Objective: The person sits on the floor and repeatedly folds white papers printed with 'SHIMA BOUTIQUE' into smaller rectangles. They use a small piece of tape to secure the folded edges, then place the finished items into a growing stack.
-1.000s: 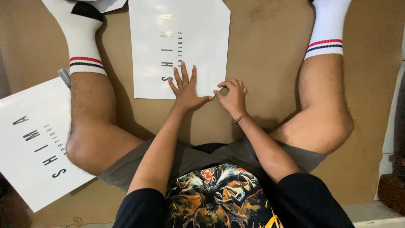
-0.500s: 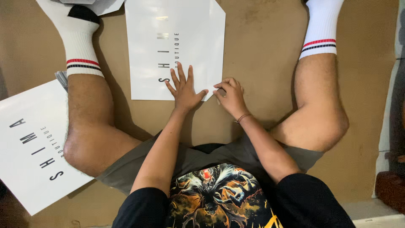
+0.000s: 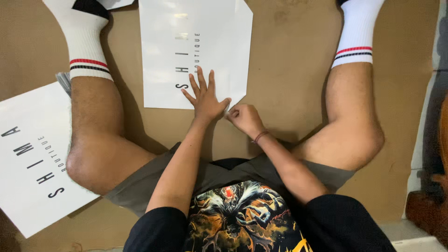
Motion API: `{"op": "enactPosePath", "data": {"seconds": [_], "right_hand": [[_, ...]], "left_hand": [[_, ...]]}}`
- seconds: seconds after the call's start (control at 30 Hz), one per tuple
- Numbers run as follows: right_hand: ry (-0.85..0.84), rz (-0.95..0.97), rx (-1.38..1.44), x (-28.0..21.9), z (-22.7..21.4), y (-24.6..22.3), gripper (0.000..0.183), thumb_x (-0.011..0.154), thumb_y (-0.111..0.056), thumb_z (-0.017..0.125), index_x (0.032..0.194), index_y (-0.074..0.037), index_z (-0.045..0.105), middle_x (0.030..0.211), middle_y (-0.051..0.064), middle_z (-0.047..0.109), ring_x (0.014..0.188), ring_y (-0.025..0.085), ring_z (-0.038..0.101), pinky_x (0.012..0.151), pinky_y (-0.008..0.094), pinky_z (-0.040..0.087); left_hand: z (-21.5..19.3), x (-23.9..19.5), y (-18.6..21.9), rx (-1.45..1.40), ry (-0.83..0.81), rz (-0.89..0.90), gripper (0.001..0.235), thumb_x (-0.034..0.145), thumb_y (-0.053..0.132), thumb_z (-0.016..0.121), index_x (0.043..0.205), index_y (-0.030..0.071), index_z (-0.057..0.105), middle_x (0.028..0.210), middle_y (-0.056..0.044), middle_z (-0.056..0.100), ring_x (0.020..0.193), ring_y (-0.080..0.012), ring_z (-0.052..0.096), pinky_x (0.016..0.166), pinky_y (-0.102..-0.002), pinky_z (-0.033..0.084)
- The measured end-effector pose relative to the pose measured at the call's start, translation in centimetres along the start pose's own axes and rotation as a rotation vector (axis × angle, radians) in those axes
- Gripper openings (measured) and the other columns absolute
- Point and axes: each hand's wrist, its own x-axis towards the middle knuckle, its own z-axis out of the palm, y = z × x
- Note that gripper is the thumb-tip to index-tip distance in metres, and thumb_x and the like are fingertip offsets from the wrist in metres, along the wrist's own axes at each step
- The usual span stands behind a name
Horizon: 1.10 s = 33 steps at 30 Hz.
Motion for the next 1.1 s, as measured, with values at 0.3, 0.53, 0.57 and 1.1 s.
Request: {"op": "enactPosePath", "data": {"seconds": [0.3,0.53,0.57,1.1], "right_hand": [[0.331,0.069,-0.211,3.8,-4.5,4.2,0.011,0.072,-0.021,0.074,0.079,-0.013,0.073,0.072,0.006,0.07,0.076,0.03,0.069,0.068,0.039,0.053],[0.414,0.131,-0.536,-0.2,-7.3,-2.2,0.021,0.087,-0.016,0.059,0.107,-0.012,0.065,0.107,0.008,0.059,0.109,0.032,0.053,0.093,0.046,0.043],[0.322,0.108,-0.674,-2.1,-7.2,-5.9,0.032,0.099,-0.003,0.047,0.129,-0.002,0.057,0.135,0.017,0.05,0.132,0.037,0.039,0.11,0.05,0.031],[0.925,-1.086,0.191,-6.5,-9.0,-12.2,0.02,0.086,-0.003,0.072,0.101,0.004,0.061,0.085,0.015,0.069,0.067,0.033,0.06,0.064,0.039,0.048]], "left_hand": [[0.3,0.0,-0.1,0.021,0.001,0.006,0.102,0.081,0.053,0.07,0.158,0.023,0.011,0.16,-0.008,-0.02,0.144,-0.0388,-0.021,0.106,-0.074,-0.012],[0.1,-0.3,-0.3,-0.019,-0.014,0.024,0.1,0.082,0.048,0.068,0.157,0.02,0.011,0.16,-0.011,-0.019,0.144,-0.0391,-0.022,0.105,-0.075,-0.013],[-0.2,0.0,-0.5,-0.039,-0.023,0.035,0.097,0.083,0.046,0.067,0.157,0.019,0.012,0.161,-0.01,-0.018,0.145,-0.0388,-0.02,0.106,-0.075,-0.011],[-12.8,-15.8,7.3,-0.593,0.624,0.735,0.045,0.084,0.006,0.072,0.127,0.001,0.058,0.124,-0.016,0.052,0.093,-0.0265,0.065,0.069,-0.029,0.062]]}}
